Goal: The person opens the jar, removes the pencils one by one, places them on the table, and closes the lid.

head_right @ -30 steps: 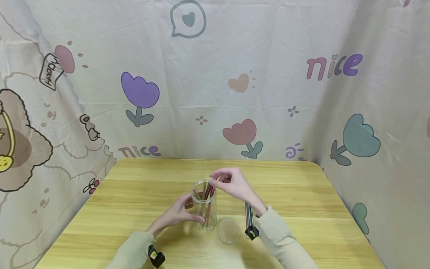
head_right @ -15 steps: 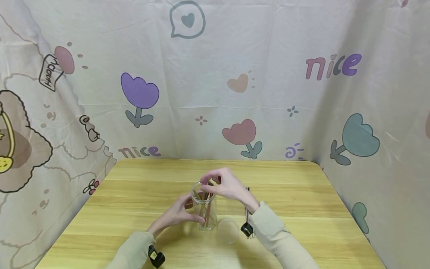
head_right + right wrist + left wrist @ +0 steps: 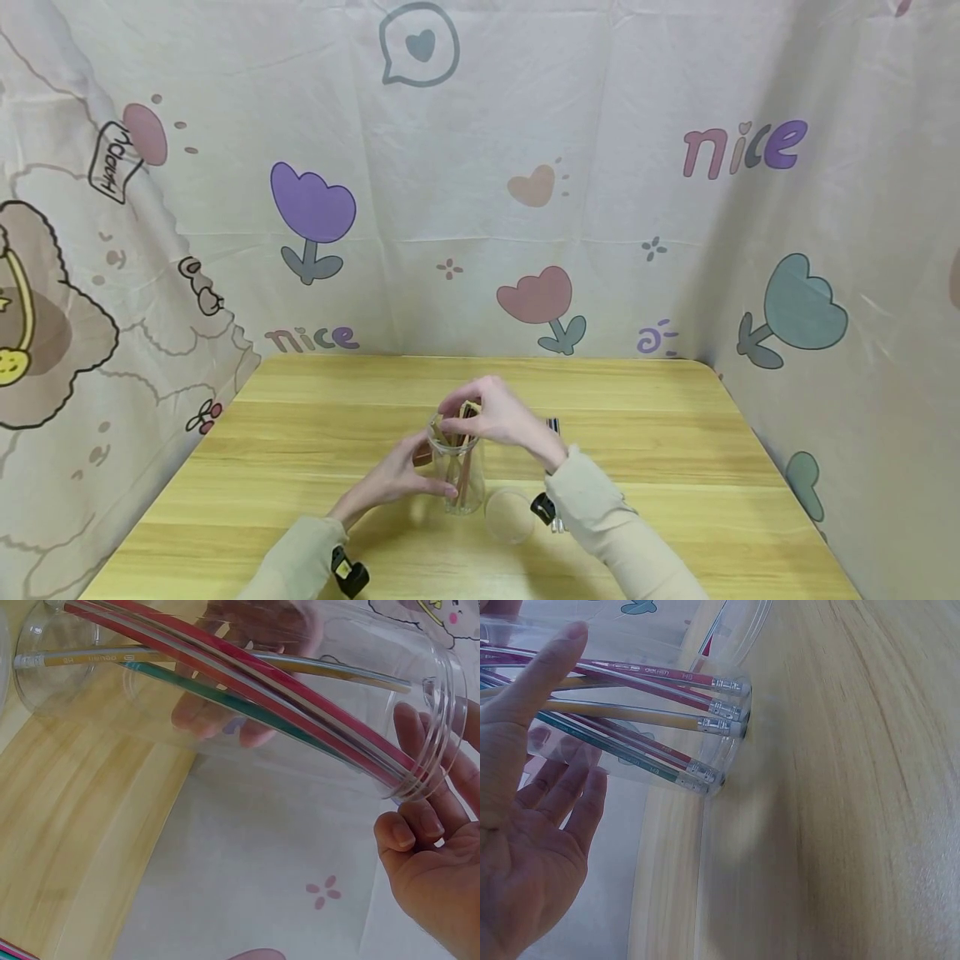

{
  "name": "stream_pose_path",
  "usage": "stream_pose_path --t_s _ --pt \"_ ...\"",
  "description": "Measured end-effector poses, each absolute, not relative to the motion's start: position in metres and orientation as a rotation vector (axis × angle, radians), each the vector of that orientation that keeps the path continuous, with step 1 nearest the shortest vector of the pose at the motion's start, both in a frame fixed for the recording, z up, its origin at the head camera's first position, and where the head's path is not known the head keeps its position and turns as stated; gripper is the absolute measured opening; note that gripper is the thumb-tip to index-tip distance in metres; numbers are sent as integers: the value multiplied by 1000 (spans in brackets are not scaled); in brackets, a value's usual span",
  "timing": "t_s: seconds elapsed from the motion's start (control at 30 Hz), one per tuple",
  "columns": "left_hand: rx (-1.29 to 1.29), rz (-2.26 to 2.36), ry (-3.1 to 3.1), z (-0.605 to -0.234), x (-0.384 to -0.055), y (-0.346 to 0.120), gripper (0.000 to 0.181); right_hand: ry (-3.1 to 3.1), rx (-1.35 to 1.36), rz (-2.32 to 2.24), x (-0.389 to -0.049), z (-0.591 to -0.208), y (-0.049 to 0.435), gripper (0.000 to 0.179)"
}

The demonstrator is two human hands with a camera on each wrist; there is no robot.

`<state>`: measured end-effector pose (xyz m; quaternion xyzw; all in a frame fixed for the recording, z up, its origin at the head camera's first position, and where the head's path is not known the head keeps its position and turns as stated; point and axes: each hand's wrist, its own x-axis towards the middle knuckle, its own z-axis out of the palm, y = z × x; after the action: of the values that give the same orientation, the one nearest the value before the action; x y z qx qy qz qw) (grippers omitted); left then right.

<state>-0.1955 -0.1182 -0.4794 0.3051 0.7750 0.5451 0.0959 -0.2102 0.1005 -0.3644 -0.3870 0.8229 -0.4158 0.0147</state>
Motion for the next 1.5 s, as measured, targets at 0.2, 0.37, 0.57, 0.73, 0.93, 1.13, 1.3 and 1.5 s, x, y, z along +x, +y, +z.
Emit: stream_pose_path --t_s 0.2,0.37,0.57,0.73,0.93,1.13,1.3,1.5 --pt "894 1612 2304 -479 -195 -118 85 2620 -1213 -1228 -210 -365 98 16" --pt "889 1606 2307 -478 -194 -118 84 2643 -1213 -1203 -209 -365 96 15" --pt "880 1601 2312 -478 -194 -118 82 2670 -1267 -1163 -208 -367 93 14" --pt "884 1602 2312 -478 -194 -119 81 2703 -1273 -1114 -209 -368 91 13" --pt "878 1604 2312 -479 -194 -119 81 2720 -1287 -1089 -209 -369 88 12" --pt "879 1600 2314 -478 -193 -119 82 2731 -1283 -1054 -207 -367 88 9" --pt "888 1601 2313 -477 -194 -119 84 2739 -1264 -1022 -206 -367 87 7" --pt "895 1600 2311 -477 -194 -119 84 2714 -1259 -1055 -207 -367 88 7"
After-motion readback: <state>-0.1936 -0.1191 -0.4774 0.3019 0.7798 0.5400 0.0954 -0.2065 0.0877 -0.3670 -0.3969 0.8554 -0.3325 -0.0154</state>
